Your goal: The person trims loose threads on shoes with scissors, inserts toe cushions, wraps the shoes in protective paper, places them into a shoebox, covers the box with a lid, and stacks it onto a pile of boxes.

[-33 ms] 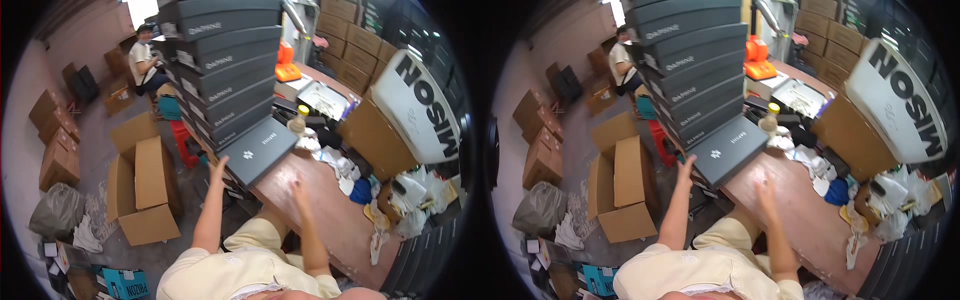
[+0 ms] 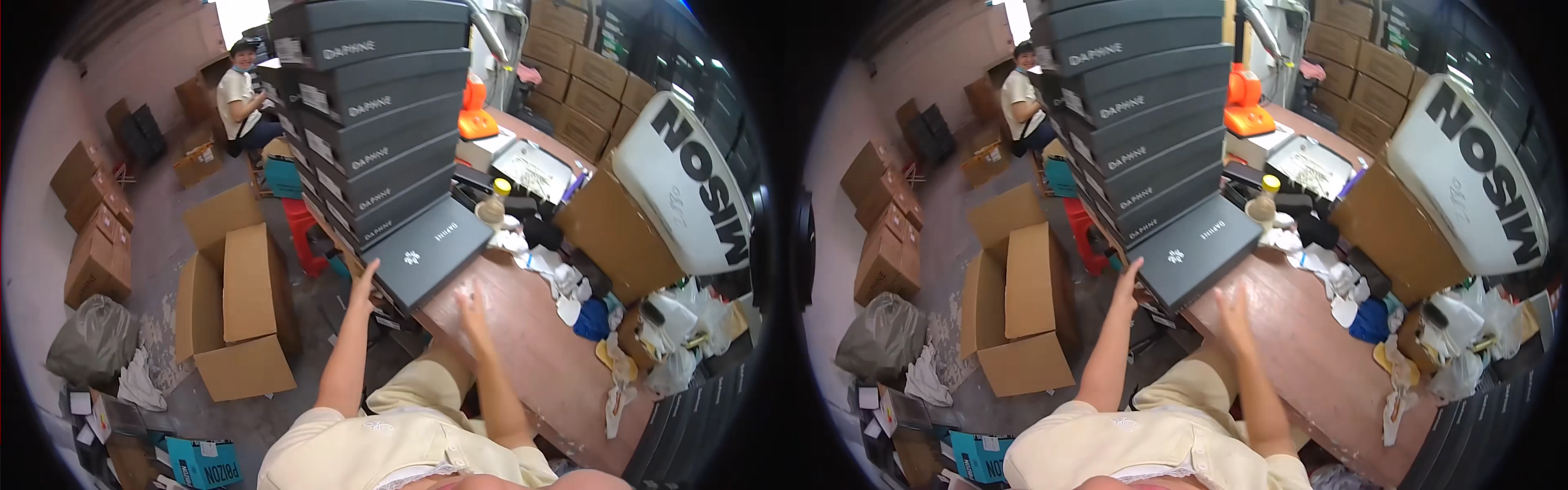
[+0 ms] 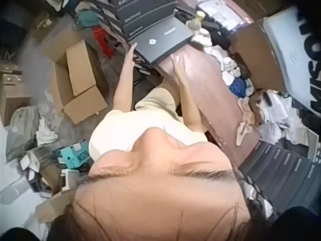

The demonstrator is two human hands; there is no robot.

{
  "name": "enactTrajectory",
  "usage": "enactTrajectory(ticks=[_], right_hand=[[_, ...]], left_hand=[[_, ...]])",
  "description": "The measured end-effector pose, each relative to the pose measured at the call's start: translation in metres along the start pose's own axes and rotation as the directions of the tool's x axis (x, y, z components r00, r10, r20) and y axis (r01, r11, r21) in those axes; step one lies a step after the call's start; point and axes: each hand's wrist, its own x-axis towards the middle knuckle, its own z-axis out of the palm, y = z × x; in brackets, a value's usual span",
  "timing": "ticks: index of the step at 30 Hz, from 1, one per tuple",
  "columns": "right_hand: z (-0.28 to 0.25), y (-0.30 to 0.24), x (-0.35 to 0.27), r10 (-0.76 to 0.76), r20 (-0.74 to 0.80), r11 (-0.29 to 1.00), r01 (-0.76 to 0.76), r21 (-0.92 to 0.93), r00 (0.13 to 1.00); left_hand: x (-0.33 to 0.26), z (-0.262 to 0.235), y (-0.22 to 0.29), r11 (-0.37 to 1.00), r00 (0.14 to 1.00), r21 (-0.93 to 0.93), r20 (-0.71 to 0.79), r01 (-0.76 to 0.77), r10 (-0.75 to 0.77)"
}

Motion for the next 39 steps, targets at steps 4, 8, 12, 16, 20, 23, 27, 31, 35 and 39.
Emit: enactTrajectory(ticks=[4, 8, 12, 16, 20, 23, 27, 31, 35, 39], right_hand=[[0.096, -0.004, 0.011, -0.026, -0.186, 0.984, 0.058, 0.168, 0.982], [0.073, 0.006, -0.028, -0.067, -0.164, 0.971, 0.102, 0.215, 0.984], [0.011, 0.008, -0.113, 0.002, -0.028, 0.862, 0.012, 0.507, 1.0], [-0.047, 0.079, -0.184, -0.031, -0.317, 0.937, 0.138, 0.321, 0.948], [-0.082, 0.053, -0.187, -0.01, -0.526, 0.755, 0.352, 0.553, 0.85], [-0.1, 0.091, -0.193, -0.222, -0.486, 0.923, 0.342, 0.174, 0.845], [-0.101, 0.07, -0.181, 0.075, -0.46, 0.599, 0.329, 0.73, 0.885], [-0.117, 0.079, -0.179, 0.535, -0.587, 0.609, 0.204, 0.766, 0.608], [-0.113, 0.055, -0.17, 0.628, -0.596, 0.545, 0.263, 0.796, 0.5], [-0.137, 0.037, -0.176, 0.228, -0.303, 0.356, 0.21, 0.91, 0.925]], left_hand=[[-0.019, -0.009, 0.007, 0.982, 0.97, 0.076, 0.154, 0.176, -0.186], [-0.065, -0.03, -0.022, 0.99, 0.971, 0.08, 0.201, 0.115, -0.13], [-0.152, -0.045, -0.033, 0.987, 0.947, 0.01, 0.282, 0.158, -0.154], [-0.19, -0.015, -0.047, 0.855, 0.78, 0.519, 0.545, -0.027, -0.306], [-0.18, 0.049, -0.037, 0.641, 0.534, 0.438, 0.844, -0.631, -0.051], [-0.146, 0.069, -0.073, 0.963, 0.469, 0.255, 0.843, 0.083, -0.263], [-0.147, 0.075, -0.083, 0.78, 0.372, 0.027, 0.869, 0.625, -0.328], [-0.163, 0.077, -0.074, 0.756, 0.296, 0.013, 0.916, 0.655, -0.271], [-0.163, 0.104, -0.077, 0.738, 0.242, 0.079, 0.917, 0.67, -0.318], [-0.158, 0.136, -0.053, 0.759, 0.224, 0.238, 0.865, 0.606, -0.449]])
